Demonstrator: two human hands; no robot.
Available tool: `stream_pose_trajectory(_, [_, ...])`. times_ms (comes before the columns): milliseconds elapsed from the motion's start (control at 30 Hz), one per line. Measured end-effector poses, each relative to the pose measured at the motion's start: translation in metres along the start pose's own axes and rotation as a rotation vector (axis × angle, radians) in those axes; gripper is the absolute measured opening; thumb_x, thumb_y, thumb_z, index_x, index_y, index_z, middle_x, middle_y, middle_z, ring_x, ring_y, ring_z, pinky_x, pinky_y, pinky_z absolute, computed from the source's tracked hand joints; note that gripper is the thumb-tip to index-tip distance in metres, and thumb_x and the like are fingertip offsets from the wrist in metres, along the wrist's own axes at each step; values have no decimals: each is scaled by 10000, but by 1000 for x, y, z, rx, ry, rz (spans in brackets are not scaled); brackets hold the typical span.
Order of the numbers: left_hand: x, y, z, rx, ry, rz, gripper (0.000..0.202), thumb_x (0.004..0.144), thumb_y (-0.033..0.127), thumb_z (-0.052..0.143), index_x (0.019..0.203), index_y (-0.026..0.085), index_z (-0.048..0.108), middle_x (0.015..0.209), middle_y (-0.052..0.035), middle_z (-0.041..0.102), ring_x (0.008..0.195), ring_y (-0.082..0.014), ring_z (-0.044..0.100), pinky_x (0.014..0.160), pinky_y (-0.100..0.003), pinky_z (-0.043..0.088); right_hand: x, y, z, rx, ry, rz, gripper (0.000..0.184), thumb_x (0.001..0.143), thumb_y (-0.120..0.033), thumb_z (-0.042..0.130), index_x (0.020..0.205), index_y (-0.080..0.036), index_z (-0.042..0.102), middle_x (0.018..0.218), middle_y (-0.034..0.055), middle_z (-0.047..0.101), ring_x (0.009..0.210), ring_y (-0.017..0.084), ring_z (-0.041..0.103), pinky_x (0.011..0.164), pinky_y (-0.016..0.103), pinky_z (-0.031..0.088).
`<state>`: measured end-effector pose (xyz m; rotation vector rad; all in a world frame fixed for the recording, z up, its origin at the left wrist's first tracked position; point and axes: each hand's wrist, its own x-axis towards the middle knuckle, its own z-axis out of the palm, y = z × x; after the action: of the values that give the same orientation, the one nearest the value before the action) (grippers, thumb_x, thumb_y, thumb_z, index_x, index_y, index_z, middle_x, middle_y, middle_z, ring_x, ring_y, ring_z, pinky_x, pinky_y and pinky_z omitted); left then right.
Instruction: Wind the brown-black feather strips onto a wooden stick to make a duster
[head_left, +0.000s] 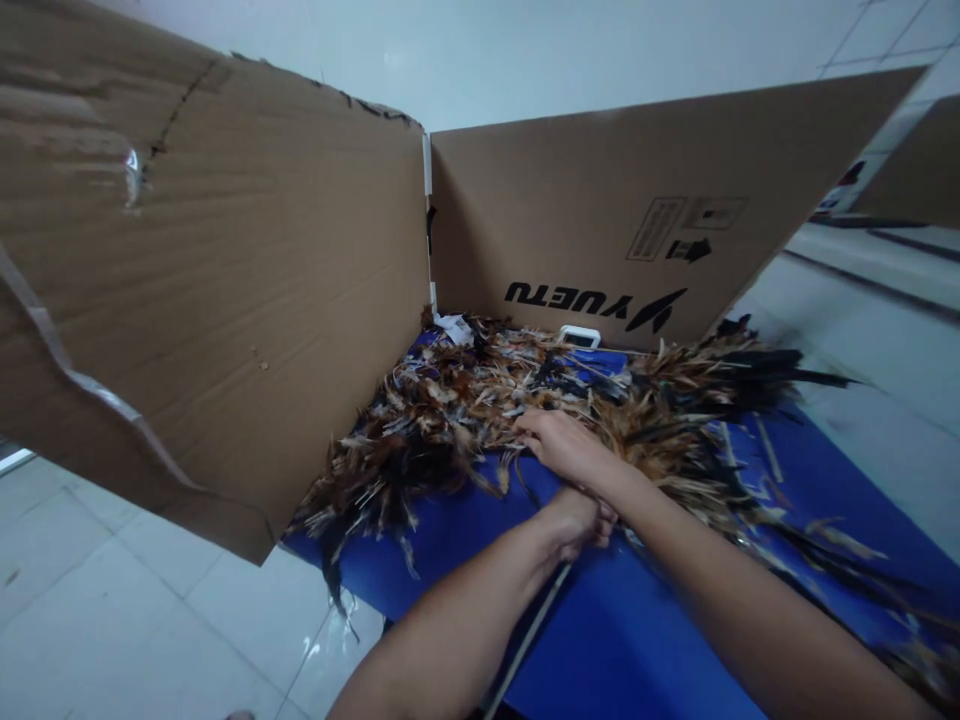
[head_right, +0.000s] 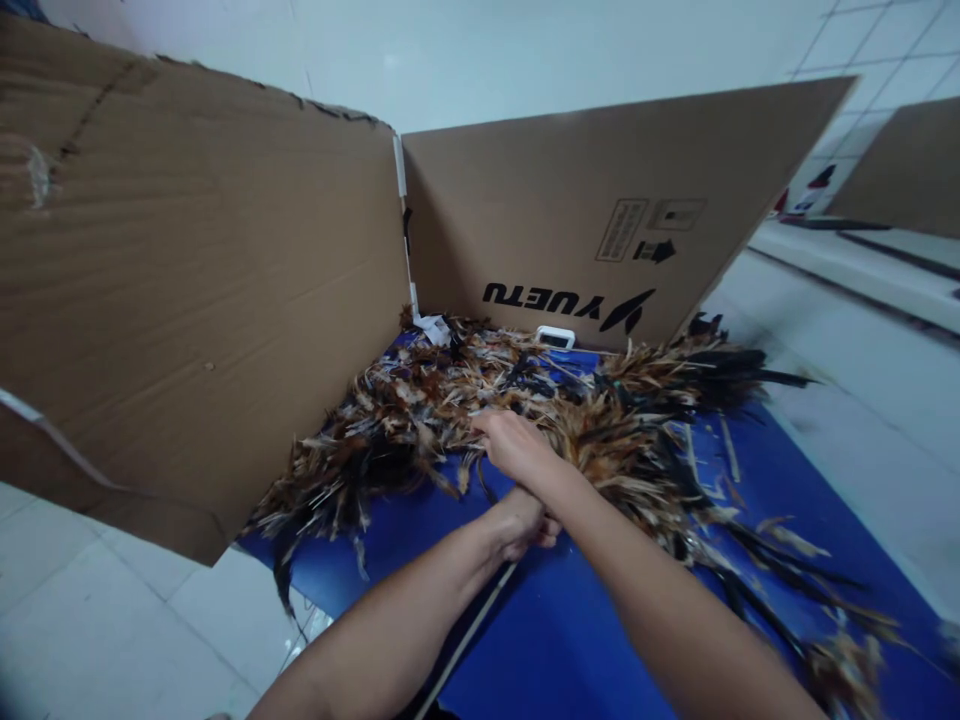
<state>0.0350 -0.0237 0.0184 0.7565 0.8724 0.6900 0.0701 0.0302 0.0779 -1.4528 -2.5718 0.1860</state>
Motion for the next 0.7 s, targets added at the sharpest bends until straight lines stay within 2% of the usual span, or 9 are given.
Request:
stream_pose_trajectory(67, [1, 1, 2, 69, -2, 26, 249, 795, 338, 428, 612, 171, 453, 424, 66, 339, 325, -51, 253, 375, -204, 193, 15, 2, 1, -102, -51, 17, 281, 765, -58, 437, 840, -199, 667, 923, 77, 682, 855, 212, 619, 727, 277, 442])
stream_pose_trajectory(133, [4, 1, 2, 117, 32, 3, 228, 794, 252, 386, 588, 172, 437, 421, 56, 355, 312, -62, 283, 370, -216, 223, 27, 6, -2, -163, -58, 55, 263, 758, -63, 447, 829, -194, 664, 916, 85, 680, 864, 220, 616, 708, 277, 433])
stream_pose_trajectory(233, [13, -4, 0, 91, 76, -53, 183, 752, 162, 376, 576, 171, 428, 439, 47, 395, 308, -68, 314, 379, -227, 266, 40, 18, -8, -190, 69, 158, 248, 769, -82, 449, 855, -196, 652, 976, 75, 663, 908, 215, 603, 738, 273, 426])
stream_pose_trajectory(300, [20, -9, -3, 70, 86, -49, 149, 737, 176, 403, 591, 172, 436, 453, 47, 419, 314, -71, 327, 385, -227, 279, 48, 29, -9, -207, 144, 215, 284, 763, -75, 454, 941, -195, 640, 1051, 78, 638, 949, 212, 589, 778, 273, 421])
stream_pose_trajectory(333, [23, -12, -4, 72, 88, -42, 145, 732, 193, 416, 591, 172, 439, 451, 45, 424, 317, -75, 334, 386, -228, 282, 51, 35, -7, -213, 140, 221, 323, 752, -69, 469, 1006, -189, 627, 1094, 88, 621, 972, 215, 580, 799, 276, 418])
stream_pose_trajectory(467, [34, -23, -8, 121, 60, -33, 199, 714, 219, 419, 520, 177, 424, 386, 27, 384, 302, -99, 334, 368, -239, 265, 67, 53, 11, -196, -62, 173, 629, 670, -64, 581, 1278, -190, 479, 1290, 117, 507, 1095, 233, 521, 866, 284, 402])
stream_pose_trajectory(567, [39, -29, -9, 119, 46, 0, 236, 728, 266, 424, 508, 183, 414, 377, 21, 370, 306, -101, 328, 374, -245, 271, 77, 58, 29, -186, -154, 176, 777, 629, -87, 635, 1355, -202, 385, 1316, 119, 488, 1102, 231, 526, 854, 285, 414])
stream_pose_trajectory(600, [40, -31, -9, 121, 52, 12, 254, 736, 297, 432, 510, 184, 411, 379, 22, 365, 312, -99, 325, 379, -245, 272, 79, 59, 33, -184, -162, 179, 753, 636, -90, 630, 1345, -200, 402, 1284, 120, 520, 1081, 226, 545, 837, 281, 422])
stream_pose_trajectory(700, [44, -35, -9, 130, 57, 42, 274, 739, 355, 445, 524, 188, 416, 387, 16, 360, 320, -104, 323, 375, -248, 259, 82, 60, 40, -178, -165, 180, 509, 691, -66, 551, 1191, -159, 571, 1101, 140, 637, 999, 228, 601, 777, 274, 435])
